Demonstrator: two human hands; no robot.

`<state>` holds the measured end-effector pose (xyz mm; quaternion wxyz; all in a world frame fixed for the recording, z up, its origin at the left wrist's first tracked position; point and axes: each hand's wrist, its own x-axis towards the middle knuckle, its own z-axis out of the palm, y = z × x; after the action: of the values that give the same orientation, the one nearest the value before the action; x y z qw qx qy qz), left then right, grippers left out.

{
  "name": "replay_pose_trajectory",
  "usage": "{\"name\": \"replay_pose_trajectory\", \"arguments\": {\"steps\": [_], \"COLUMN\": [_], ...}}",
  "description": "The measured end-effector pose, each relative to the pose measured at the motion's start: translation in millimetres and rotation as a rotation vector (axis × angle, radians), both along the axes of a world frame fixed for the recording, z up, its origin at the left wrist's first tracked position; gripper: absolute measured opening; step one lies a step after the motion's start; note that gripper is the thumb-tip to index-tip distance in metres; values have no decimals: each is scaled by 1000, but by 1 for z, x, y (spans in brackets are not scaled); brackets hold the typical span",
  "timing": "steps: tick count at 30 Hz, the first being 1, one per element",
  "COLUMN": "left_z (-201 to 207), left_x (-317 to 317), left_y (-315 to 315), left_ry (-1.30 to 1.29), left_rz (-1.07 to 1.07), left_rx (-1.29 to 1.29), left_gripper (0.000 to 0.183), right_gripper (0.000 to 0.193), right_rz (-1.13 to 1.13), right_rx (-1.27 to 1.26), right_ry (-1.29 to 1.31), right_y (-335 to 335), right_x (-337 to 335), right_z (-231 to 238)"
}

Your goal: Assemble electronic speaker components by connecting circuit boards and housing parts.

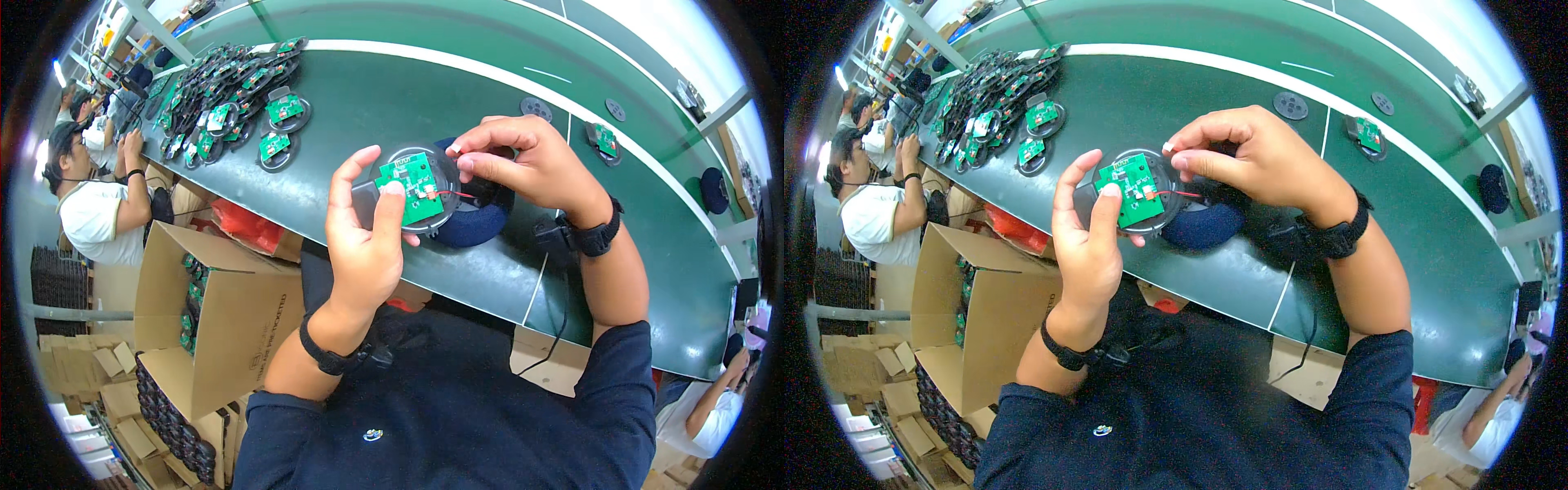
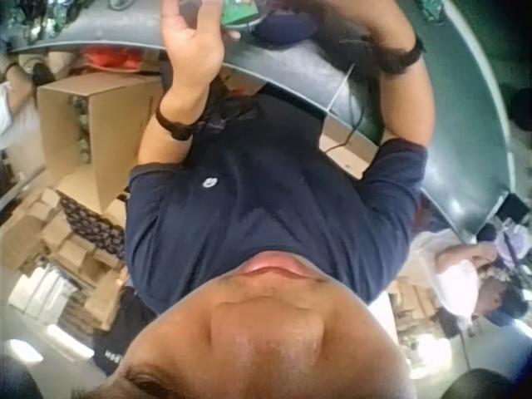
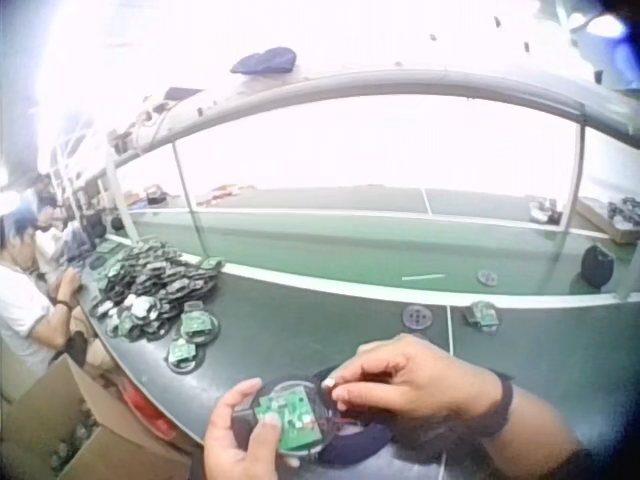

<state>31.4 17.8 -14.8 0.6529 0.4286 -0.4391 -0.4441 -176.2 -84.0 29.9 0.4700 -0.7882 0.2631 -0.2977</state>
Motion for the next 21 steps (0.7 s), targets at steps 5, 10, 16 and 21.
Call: {"name": "replay_pose_trajectory", "arguments": {"steps": [5,10,16,21], "left_z": [0,1,2,1], "left_x": [3,0,-1,0], "left_y": [-1,-1,1,2], "left_ry": [-73,-102,-189,-226], "left_rz": [15,29,60,59], "left_rx": [4,0,-54,-81], "left_gripper": [42,41,41,41], "right_gripper": [16,16,14,13], "right_rz": [5,49,22,-67], "right_rx": [-115,-537,-504,-148], "right_ry": [53,15,92,30], "right_y": [7,3,7,9], "right_x": [1,3,6,4], "right_z": [5,-3,-9,-8]}}
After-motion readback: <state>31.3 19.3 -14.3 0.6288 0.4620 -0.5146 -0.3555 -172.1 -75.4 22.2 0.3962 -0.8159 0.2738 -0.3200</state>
